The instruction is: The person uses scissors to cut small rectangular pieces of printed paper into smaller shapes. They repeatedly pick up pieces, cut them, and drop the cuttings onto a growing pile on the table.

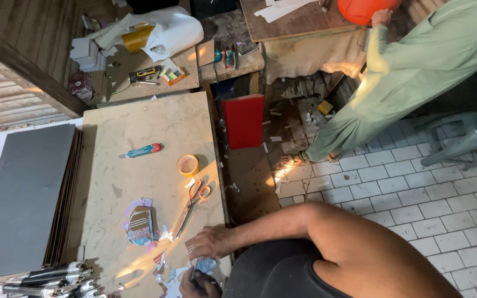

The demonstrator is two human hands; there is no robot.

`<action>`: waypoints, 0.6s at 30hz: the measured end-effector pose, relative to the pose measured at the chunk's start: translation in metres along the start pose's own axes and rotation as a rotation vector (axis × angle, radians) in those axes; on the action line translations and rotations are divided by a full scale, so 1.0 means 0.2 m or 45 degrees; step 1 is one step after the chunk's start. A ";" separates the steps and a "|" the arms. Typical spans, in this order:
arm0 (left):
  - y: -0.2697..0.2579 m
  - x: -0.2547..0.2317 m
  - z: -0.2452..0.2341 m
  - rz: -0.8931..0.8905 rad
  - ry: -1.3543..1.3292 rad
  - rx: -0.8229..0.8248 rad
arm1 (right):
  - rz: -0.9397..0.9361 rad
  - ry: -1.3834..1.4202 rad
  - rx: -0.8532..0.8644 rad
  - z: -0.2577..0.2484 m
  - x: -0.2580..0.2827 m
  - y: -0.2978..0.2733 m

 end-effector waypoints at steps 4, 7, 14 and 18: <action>0.00 -0.11 0.00 0.339 0.358 -0.133 | -0.006 -0.053 0.080 0.08 0.00 -0.03; 0.01 -0.10 0.03 0.199 0.276 -0.081 | -0.045 -0.085 0.037 0.12 -0.01 -0.05; 0.02 -0.16 0.05 -0.328 -0.196 -0.090 | -0.088 -0.081 0.029 0.07 -0.01 -0.01; 0.15 -0.30 -0.07 -0.132 0.180 -0.150 | 0.208 0.211 0.094 0.01 0.01 0.16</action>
Point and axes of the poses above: each hand's wrist, its own y-axis towards the middle knuckle, its own z-axis out of the palm, x = y × z, the point moved 4 cm from there along y, towards the middle knuckle, and after that the axes turned 15 degrees about -x, right-handed, at the moved point
